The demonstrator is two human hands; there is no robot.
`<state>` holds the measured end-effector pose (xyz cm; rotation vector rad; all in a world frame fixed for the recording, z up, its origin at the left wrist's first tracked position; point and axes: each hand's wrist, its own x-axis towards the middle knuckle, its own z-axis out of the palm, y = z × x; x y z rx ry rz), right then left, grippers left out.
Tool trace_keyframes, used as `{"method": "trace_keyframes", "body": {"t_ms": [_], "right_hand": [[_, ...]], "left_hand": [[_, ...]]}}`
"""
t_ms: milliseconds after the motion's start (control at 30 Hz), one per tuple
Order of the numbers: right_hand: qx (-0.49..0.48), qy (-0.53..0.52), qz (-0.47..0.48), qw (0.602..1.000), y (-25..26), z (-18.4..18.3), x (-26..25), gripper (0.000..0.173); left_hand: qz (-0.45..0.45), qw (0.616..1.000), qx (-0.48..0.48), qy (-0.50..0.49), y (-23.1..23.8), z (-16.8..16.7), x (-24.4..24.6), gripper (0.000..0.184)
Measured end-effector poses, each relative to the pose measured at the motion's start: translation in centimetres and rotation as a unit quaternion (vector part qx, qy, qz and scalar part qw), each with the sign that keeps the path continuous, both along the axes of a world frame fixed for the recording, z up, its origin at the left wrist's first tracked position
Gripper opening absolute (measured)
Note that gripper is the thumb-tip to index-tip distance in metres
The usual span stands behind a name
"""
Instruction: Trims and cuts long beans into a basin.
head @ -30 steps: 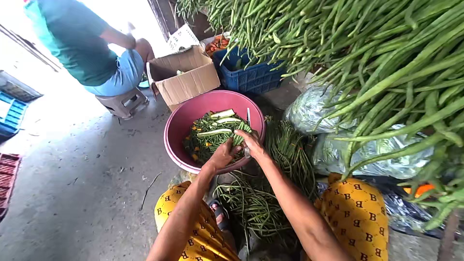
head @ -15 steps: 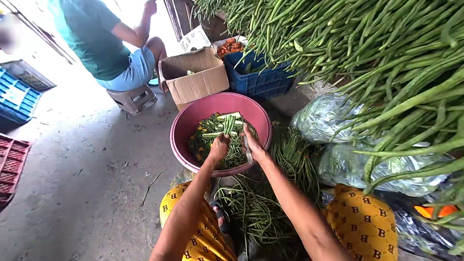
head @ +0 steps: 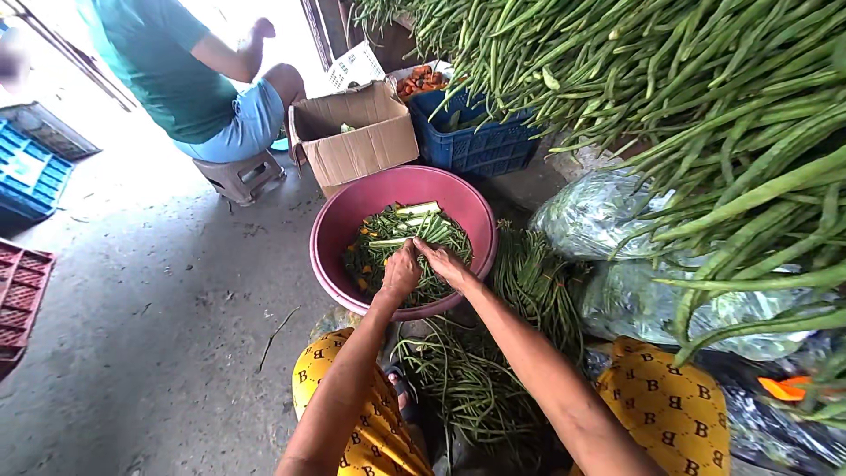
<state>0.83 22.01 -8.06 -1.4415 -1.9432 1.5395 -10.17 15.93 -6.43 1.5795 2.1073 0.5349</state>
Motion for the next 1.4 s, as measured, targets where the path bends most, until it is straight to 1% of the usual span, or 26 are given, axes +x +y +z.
{"method": "trace_keyframes", "body": {"t_ms": [200, 333, 500, 533, 600, 633, 700, 733, 767, 833, 867, 933, 1033, 1067, 1100, 1167, 1200, 1233, 1267, 1300, 1333, 1367, 1400], "right_hand": [[0.028, -0.023, -0.011, 0.999, 0.3, -0.7, -0.7, 0.073], [-0.024, 0.016, -0.03, 0.999, 0.2, -0.8, -1.2, 0.069], [-0.107, 0.059, -0.023, 0.992, 0.7, -0.2, -0.8, 0.057], [-0.127, 0.07, -0.016, 0.989, 1.2, -0.3, -0.8, 0.057], [-0.156, 0.085, -0.013, 0.984, 2.0, -0.2, -0.4, 0.06], [-0.161, 0.087, -0.015, 0.983, 2.3, 0.0, 0.1, 0.065], [-0.157, 0.073, -0.018, 0.985, 2.7, 0.6, 0.8, 0.075], [-0.152, 0.072, -0.016, 0.986, 2.8, 0.7, 1.1, 0.075], [-0.144, 0.079, -0.005, 0.986, 2.9, 0.6, 1.5, 0.07], [-0.114, 0.107, 0.024, 0.987, 2.7, 0.1, 2.2, 0.049], [-0.095, 0.125, 0.029, 0.987, 2.5, -0.2, 2.5, 0.042], [-0.068, 0.15, 0.017, 0.986, 1.4, -0.4, 3.3, 0.033], [-0.043, 0.154, -0.026, 0.987, -0.6, -0.8, 5.1, 0.032], [-0.045, 0.157, -0.04, 0.986, -1.2, -1.3, 5.8, 0.034], [-0.053, 0.172, -0.053, 0.982, -1.8, -1.8, 6.5, 0.036], [-0.072, 0.215, -0.073, 0.971, -3.1, -2.9, 7.8, 0.032], [-0.074, 0.233, -0.085, 0.966, -3.7, -3.4, 8.4, 0.03], [-0.068, 0.244, -0.095, 0.963, -4.4, -3.6, 8.8, 0.027], [-0.056, 0.252, -0.109, 0.96, -5.1, -3.8, 9.2, 0.023], [-0.04, 0.257, -0.118, 0.958, -5.8, -4.0, 9.7, 0.02], [-0.025, 0.257, -0.121, 0.959, -6.3, -4.1, 10.1, 0.019], [-0.012, 0.255, -0.123, 0.959, -6.8, -4.2, 10.6, 0.019], [-0.001, 0.255, -0.128, 0.959, -7.3, -4.2, 11.1, 0.019]], "left_hand": [[0.01, 1.0, 0.001, 0.016, 0.1, -0.3, -0.5, 0.031], [0.009, 0.999, 0.024, 0.034, 0.1, -0.8, -0.8, 0.029], [0.003, 0.998, 0.013, 0.069, 0.2, -1.4, -1.0, 0.031], [0.003, 0.998, 0.012, 0.069, 0.3, -1.4, -1.0, 0.032], [0.001, 0.999, 0.008, 0.043, 0.4, -1.3, -0.9, 0.033], [-0.003, 1.0, 0.011, 0.019, 0.4, -1.4, -0.9, 0.034], [-0.017, 0.999, 0.024, -0.035, 0.6, -1.6, -0.9, 0.035], [-0.028, 0.997, 0.032, -0.062, 0.7, -1.7, -0.9, 0.037], [-0.042, 0.995, 0.034, -0.086, 0.7, -1.8, -0.8, 0.039], [-0.075, 0.989, 0.04, -0.12, 0.6, -1.9, -0.3, 0.04], [-0.092, 0.986, 0.04, -0.133, 0.5, -1.8, 0.0, 0.042], [-0.124, 0.98, 0.029, -0.156, 0.2, -1.6, 0.5, 0.046], [-0.17, 0.965, 0.0, -0.201, -0.3, -1.8, 1.0, 0.061], [-0.187, 0.961, -0.012, -0.205, -0.6, -1.9, 1.3, 0.061], [-0.203, 0.959, -0.023, -0.197, -0.9, -1.9, 1.7, 0.057], [-0.231, 0.956, -0.037, -0.174, -1.5, -1.9, 2.6, 0.044], [-0.242, 0.954, -0.042, -0.17, -1.8, -1.9, 3.0, 0.043], [-0.251, 0.951, -0.048, -0.173, -2.0, -1.9, 3.4, 0.047], [-0.255, 0.946, -0.061, -0.189, -2.1, -1.9, 3.7, 0.057], [-0.252, 0.939, -0.08, -0.219, -2.2, -2.0, 4.0, 0.067], [-0.244, 0.93, -0.099, -0.255, -2.3, -2.0, 4.2, 0.071], [-0.236, 0.919, -0.119, -0.292, -2.5, -1.9, 4.4, 0.066], [-0.225, 0.908, -0.14, -0.324, -2.7, -1.8, 4.5, 0.054]]}}
